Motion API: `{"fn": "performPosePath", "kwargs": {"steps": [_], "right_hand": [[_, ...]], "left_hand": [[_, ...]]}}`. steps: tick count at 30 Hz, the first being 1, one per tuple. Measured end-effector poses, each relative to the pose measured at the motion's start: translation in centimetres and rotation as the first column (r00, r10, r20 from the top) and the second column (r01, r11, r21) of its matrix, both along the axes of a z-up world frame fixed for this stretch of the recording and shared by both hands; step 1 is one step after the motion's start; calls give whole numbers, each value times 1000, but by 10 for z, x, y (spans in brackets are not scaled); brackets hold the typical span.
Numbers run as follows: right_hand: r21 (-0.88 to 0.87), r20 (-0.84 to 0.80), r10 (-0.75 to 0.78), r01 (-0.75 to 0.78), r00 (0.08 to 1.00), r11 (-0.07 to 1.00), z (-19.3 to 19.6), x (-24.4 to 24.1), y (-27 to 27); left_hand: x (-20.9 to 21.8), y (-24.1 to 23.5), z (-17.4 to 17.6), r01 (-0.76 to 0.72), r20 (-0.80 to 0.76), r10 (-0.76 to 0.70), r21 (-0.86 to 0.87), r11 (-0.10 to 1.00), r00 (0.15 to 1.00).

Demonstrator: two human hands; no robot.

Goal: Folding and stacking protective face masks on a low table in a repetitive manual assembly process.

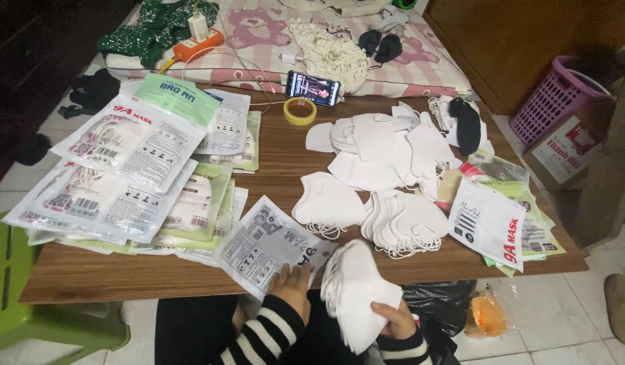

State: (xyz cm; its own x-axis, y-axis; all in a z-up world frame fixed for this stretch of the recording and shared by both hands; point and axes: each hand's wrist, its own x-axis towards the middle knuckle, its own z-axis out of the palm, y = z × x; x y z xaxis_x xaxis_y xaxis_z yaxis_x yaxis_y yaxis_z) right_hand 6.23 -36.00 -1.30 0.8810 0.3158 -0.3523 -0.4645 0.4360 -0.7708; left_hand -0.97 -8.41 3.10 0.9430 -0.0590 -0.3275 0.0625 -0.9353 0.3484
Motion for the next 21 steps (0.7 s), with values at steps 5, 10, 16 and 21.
{"fn": "performPosePath", "kwargs": {"steps": [5,10,16,21], "right_hand": [[-12,283,452,-468,846,883,8,2,5],[-235,417,649,-614,636,753,70,-3,54],[-533,575,747,-541,332,651,111,-10,91],[-820,508,851,-228,135,525,130,-30,102]], "left_hand": [[5,13,-12,-128,270,164,-144,981,949],[34,38,-82,-124,114,142,-151,981,983],[-11,48,-9,-60,368,239,-436,898,899],[-29,50,32,-129,232,315,-579,805,920]]}}
